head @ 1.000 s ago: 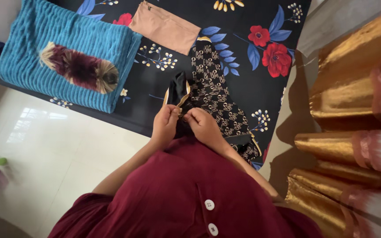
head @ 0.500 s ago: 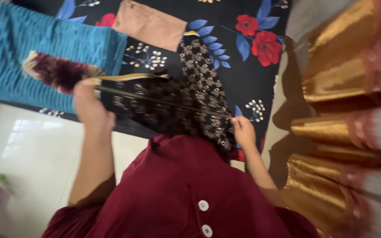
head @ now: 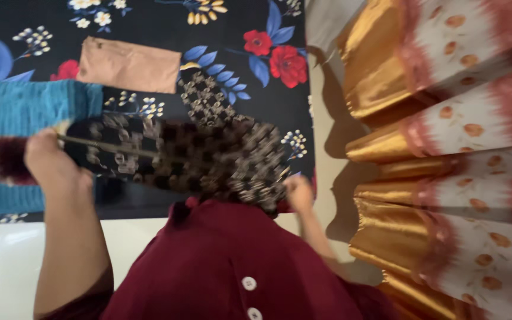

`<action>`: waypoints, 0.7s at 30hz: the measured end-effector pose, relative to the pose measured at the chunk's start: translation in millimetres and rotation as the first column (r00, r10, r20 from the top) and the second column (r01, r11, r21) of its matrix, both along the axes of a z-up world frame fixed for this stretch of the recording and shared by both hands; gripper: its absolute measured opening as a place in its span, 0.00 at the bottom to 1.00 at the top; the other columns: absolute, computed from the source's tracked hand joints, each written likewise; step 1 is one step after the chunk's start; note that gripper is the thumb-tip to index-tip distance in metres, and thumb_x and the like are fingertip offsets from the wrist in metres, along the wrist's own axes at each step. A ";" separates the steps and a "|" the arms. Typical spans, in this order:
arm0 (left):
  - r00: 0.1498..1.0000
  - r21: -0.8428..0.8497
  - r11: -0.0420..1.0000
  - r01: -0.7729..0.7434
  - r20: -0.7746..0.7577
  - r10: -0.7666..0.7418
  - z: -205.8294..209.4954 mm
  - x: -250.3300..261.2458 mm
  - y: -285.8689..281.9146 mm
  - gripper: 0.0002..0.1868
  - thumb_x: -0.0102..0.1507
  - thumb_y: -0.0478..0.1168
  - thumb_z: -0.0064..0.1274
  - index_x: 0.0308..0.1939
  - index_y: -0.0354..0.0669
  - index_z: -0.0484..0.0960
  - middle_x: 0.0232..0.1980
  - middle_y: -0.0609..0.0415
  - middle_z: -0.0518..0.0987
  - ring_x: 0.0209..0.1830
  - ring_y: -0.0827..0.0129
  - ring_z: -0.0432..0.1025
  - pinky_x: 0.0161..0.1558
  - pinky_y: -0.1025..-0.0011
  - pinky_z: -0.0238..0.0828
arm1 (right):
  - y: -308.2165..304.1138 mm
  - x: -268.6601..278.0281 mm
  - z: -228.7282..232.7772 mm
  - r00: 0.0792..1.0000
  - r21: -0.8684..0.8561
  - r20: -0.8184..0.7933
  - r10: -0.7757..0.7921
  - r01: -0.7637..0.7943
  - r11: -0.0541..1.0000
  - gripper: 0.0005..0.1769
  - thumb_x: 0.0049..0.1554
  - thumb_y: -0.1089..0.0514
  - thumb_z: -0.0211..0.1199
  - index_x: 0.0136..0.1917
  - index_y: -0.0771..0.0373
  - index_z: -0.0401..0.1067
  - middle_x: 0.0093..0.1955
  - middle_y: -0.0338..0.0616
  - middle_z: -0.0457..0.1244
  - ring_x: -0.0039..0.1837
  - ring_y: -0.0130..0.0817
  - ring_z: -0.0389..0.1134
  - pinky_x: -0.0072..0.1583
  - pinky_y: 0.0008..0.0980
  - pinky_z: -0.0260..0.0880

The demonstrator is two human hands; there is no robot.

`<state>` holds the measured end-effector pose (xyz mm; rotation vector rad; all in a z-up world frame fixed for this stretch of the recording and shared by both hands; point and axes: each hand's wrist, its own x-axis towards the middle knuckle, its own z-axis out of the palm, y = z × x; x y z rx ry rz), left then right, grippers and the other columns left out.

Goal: The person folds a tan garment and a patterned black-and-gold jacket on a floral bedspread before picking them up and walking across the room to a wardrobe.

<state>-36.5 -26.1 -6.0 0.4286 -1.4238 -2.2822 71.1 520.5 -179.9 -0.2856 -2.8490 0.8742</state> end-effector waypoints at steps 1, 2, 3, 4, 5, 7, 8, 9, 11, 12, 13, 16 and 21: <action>0.999 -0.097 0.995 -0.033 0.025 0.036 -14.2 -1.5 2.6 0.15 0.72 0.35 0.40 0.47 0.30 0.83 0.47 0.49 0.81 0.43 0.63 0.77 0.47 0.64 0.80 | -1.2 7.9 -5.8 0.999 -0.024 0.007 -0.045 0.045 0.999 0.10 0.58 0.51 0.61 0.46 0.58 0.77 0.47 0.49 0.68 0.51 0.47 0.70 0.56 0.44 0.71; 0.999 -0.087 0.995 -0.038 0.014 0.039 -23.7 2.4 1.6 0.15 0.72 0.35 0.40 0.47 0.30 0.83 0.47 0.49 0.81 0.43 0.63 0.77 0.47 0.64 0.80 | 2.0 7.9 -5.2 0.996 -0.049 0.014 -0.090 0.091 0.995 0.13 0.60 0.49 0.61 0.46 0.60 0.76 0.47 0.50 0.68 0.52 0.48 0.70 0.56 0.45 0.70; 0.999 0.016 0.999 -0.036 0.035 0.036 -27.9 6.8 -3.0 0.12 0.70 0.35 0.40 0.46 0.33 0.80 0.45 0.51 0.80 0.42 0.65 0.78 0.47 0.64 0.82 | 16.9 3.9 -2.0 0.994 -0.094 -0.070 -0.087 0.080 0.992 0.14 0.62 0.49 0.59 0.47 0.62 0.74 0.46 0.50 0.67 0.51 0.46 0.69 0.55 0.44 0.70; 0.998 0.118 0.992 -0.037 0.056 0.030 -30.1 6.8 -5.0 0.09 0.68 0.35 0.41 0.45 0.36 0.77 0.43 0.52 0.79 0.41 0.67 0.78 0.46 0.63 0.85 | 39.3 -5.3 14.8 0.984 -0.137 -0.153 -0.086 0.065 0.988 0.15 0.65 0.49 0.56 0.48 0.64 0.72 0.45 0.50 0.66 0.50 0.45 0.69 0.54 0.44 0.69; 0.997 0.111 0.993 -0.034 0.067 0.026 -31.4 7.6 -6.5 0.09 0.68 0.35 0.41 0.45 0.36 0.77 0.43 0.52 0.79 0.41 0.67 0.78 0.46 0.63 0.85 | 56.5 -20.0 38.4 0.984 -0.182 -0.127 -0.127 0.103 0.978 0.16 0.67 0.50 0.55 0.44 0.64 0.70 0.40 0.49 0.66 0.44 0.40 0.69 0.50 0.41 0.70; 0.996 -0.014 0.997 0.075 -0.042 -0.075 -36.0 -11.0 -6.3 0.04 0.74 0.37 0.48 0.49 0.41 0.77 0.45 0.55 0.77 0.44 0.70 0.75 0.46 0.69 0.78 | 82.2 -56.7 75.4 0.940 -0.646 -0.301 -0.159 -0.078 0.760 0.07 0.68 0.58 0.56 0.48 0.61 0.65 0.40 0.37 0.62 0.39 0.28 0.66 0.43 0.29 0.71; 0.996 -0.031 0.998 0.053 -0.065 -0.055 -42.7 -26.1 -3.8 0.04 0.75 0.37 0.50 0.51 0.41 0.78 0.46 0.56 0.77 0.46 0.72 0.74 0.49 0.71 0.76 | 88.2 -81.5 81.5 0.937 -0.768 -0.223 -0.269 0.001 0.641 0.07 0.69 0.57 0.57 0.48 0.60 0.64 0.35 0.33 0.58 0.35 0.24 0.60 0.42 0.28 0.72; 0.995 -0.052 0.998 0.032 -0.091 -0.036 -50.8 -46.2 -1.4 0.04 0.76 0.37 0.52 0.52 0.41 0.79 0.48 0.57 0.77 0.49 0.74 0.72 0.52 0.72 0.74 | 93.6 -106.4 81.4 0.917 -0.770 -0.229 -0.326 0.035 0.637 0.08 0.70 0.57 0.59 0.50 0.62 0.65 0.38 0.37 0.59 0.38 0.26 0.60 0.43 0.28 0.68; 0.998 -0.183 0.982 0.057 0.011 -0.056 -82.8 -96.4 8.2 0.08 0.74 0.44 0.48 0.49 0.46 0.79 0.40 0.61 0.72 0.37 0.76 0.64 0.39 0.74 0.62 | 90.6 -145.6 59.5 0.896 -0.781 -0.223 -0.383 0.071 0.620 0.10 0.71 0.56 0.60 0.52 0.65 0.67 0.40 0.40 0.59 0.41 0.29 0.60 0.44 0.29 0.63; 1.000 -0.699 0.715 0.017 0.014 -0.011 -93.1 -105.8 18.7 0.17 0.80 0.49 0.36 0.53 0.42 0.76 0.49 0.58 0.74 0.50 0.73 0.68 0.53 0.71 0.67 | 75.6 -158.3 52.5 0.831 -0.798 -0.261 -0.491 0.100 0.594 0.11 0.69 0.54 0.60 0.56 0.65 0.68 0.47 0.42 0.63 0.48 0.31 0.63 0.52 0.31 0.66; 0.971 -0.343 0.926 0.159 0.223 -0.084 -103.9 -113.3 38.8 0.23 0.79 0.53 0.37 0.60 0.36 0.73 0.46 0.57 0.68 0.44 0.67 0.60 0.46 0.64 0.60 | 65.2 -161.4 44.1 0.754 -0.812 -0.294 -0.587 0.127 0.570 0.14 0.68 0.52 0.60 0.59 0.65 0.69 0.54 0.44 0.66 0.55 0.33 0.66 0.60 0.32 0.69; 0.789 -0.439 0.707 0.555 0.547 -0.280 -153.3 -72.2 70.5 0.43 0.73 0.49 0.44 0.85 0.42 0.39 0.61 0.28 0.74 0.53 0.35 0.73 0.49 0.55 0.75 | 13.2 -101.5 -5.3 0.769 -0.625 -0.040 -0.638 0.479 0.617 0.30 0.65 0.42 0.55 0.68 0.69 0.65 0.67 0.54 0.64 0.68 0.44 0.64 0.70 0.39 0.62; 0.688 -0.664 0.245 0.707 0.726 -0.017 -205.3 50.7 82.7 0.40 0.54 0.56 0.67 0.65 0.43 0.74 0.65 0.27 0.68 0.62 0.31 0.65 0.59 0.47 0.67 | -55.8 30.6 -40.1 0.802 -0.279 0.532 -0.272 0.469 0.838 0.58 0.55 0.25 0.67 0.75 0.76 0.57 0.74 0.70 0.53 0.76 0.60 0.51 0.72 0.51 0.52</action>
